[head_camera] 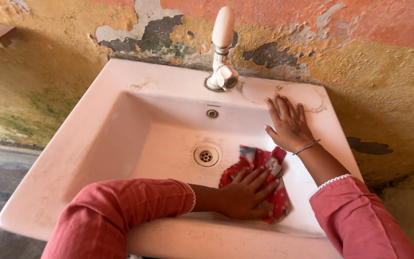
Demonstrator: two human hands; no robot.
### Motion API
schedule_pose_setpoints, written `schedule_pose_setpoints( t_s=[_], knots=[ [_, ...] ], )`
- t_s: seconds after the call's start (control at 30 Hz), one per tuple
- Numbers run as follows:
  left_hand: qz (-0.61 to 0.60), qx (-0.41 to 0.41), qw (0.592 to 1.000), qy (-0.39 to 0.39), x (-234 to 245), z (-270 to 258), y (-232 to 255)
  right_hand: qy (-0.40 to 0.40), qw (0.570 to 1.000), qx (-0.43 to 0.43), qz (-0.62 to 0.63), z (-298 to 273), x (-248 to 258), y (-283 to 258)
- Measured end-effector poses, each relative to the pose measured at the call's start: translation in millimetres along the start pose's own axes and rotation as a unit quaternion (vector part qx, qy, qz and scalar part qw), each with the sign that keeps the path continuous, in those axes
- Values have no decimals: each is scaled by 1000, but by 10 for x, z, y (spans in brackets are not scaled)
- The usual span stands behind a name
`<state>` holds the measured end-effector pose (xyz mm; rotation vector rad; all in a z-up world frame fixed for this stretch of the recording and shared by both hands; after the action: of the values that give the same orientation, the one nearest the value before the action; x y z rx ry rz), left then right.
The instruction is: The person wipes the interior and rim of a white ceramic sink using a red patterned cloth. They repeatedly rub the basin, sides, and area around the drain and faucet with the cloth.
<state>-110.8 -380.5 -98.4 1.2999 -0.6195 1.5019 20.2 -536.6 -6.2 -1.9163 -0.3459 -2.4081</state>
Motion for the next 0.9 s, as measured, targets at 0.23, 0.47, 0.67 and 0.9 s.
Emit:
schedule_pose_setpoints(
  t_s=[0.23,0.47,0.67,0.9],
  knots=[
    [25,67,995,63,-3,-79,-518,21,1000,10,0,4,-10,7],
    [68,-18,990,124,-29,-89,393,11,1000,10,4,-5,20,14],
    [-244,-160,956,-17,225,-309,331,6,1000,12,-1,-9,17,28],
    [-267,-149,947,-96,818,-1040,-16,-3,1000,12,5,-4,66,7]
  ],
)
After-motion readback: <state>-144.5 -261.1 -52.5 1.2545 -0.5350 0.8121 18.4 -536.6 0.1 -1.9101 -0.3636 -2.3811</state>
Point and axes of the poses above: each hand's wrist, its own z-axis towards the middle knuckle, its own x-axis out of the back of the hand, y = z × x, the point moved 4 cm from there along z, towards the middle knuckle, and after that the axes turned 11 degrees about -x, right-handed, at the moved point
